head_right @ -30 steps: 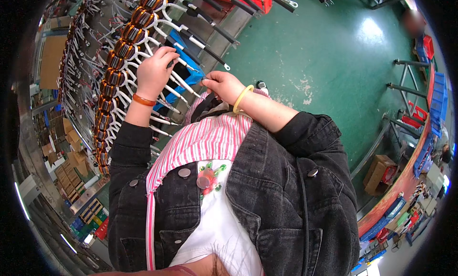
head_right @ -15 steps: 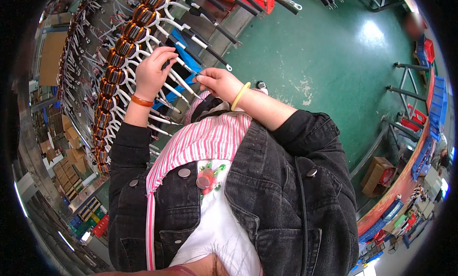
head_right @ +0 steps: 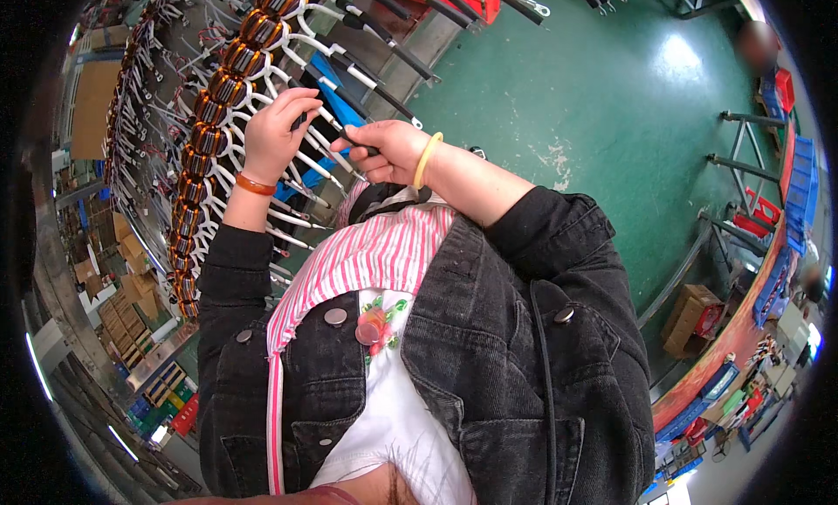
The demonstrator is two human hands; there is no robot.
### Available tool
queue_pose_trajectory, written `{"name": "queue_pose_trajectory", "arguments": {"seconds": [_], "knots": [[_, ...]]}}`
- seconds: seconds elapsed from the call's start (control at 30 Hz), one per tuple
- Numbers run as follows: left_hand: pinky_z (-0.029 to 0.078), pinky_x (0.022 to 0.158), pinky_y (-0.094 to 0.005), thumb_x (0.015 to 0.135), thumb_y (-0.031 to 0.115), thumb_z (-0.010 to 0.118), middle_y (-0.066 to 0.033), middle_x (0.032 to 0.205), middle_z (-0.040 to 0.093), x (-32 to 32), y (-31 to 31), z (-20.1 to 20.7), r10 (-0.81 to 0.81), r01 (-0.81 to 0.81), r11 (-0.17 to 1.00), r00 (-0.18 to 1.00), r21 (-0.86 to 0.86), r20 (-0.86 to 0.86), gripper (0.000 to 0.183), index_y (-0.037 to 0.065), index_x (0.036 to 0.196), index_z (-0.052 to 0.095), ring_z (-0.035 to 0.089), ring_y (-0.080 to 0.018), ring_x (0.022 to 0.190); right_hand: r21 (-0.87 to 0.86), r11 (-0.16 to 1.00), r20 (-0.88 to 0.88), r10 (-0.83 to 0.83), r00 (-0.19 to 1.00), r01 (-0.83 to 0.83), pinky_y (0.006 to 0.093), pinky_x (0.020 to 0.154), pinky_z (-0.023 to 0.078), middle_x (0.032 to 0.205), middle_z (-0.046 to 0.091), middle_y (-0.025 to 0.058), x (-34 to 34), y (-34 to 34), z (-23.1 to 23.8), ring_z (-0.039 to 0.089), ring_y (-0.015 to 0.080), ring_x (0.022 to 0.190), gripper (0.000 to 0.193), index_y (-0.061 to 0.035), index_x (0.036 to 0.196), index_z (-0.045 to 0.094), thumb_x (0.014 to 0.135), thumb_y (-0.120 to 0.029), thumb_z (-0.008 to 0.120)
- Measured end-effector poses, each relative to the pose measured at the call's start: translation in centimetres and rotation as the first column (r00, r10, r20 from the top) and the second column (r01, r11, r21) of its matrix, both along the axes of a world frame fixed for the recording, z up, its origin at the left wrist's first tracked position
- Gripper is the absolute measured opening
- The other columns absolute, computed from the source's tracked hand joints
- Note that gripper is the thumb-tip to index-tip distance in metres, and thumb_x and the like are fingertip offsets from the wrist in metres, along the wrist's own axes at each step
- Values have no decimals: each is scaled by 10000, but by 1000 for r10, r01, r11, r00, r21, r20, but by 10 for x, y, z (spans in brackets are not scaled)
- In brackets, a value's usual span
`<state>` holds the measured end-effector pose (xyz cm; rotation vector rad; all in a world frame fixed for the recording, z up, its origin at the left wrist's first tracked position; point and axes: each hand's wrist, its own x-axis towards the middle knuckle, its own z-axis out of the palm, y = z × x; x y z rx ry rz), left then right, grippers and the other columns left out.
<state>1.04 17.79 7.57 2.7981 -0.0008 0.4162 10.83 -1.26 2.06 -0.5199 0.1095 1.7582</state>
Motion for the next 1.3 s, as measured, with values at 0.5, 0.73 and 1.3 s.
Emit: {"name": "queue_pose_trajectory", "arguments": {"seconds": [0.5,0.73,1.3], "knots": [[523,637,-329,622,-45,613,4,989,643,-3,2,0,-22,22,999,1000,25,-6,377,140,947,659,643,-232,769,-41,995,62,-93,994,96,207,403,201,607,304,-66,-10,23,14,230,53,461,277,-47,967,522,1000,-282,380],[523,639,-324,643,-38,612,8,975,647,-2,1,0,-19,19,999,1000,32,-14,348,143,935,662,644,-229,771,-38,992,-56,-123,991,121,217,408,196,584,293,-66,-16,25,2,231,54,456,274,-55,950,517,998,-287,378],[521,633,-328,656,-39,587,-12,959,647,0,4,0,-54,54,999,998,-7,25,326,126,929,658,645,-227,776,-71,994,446,-43,894,83,243,402,239,564,331,-54,-12,38,6,264,90,426,257,-82,859,483,987,-289,398]]}}
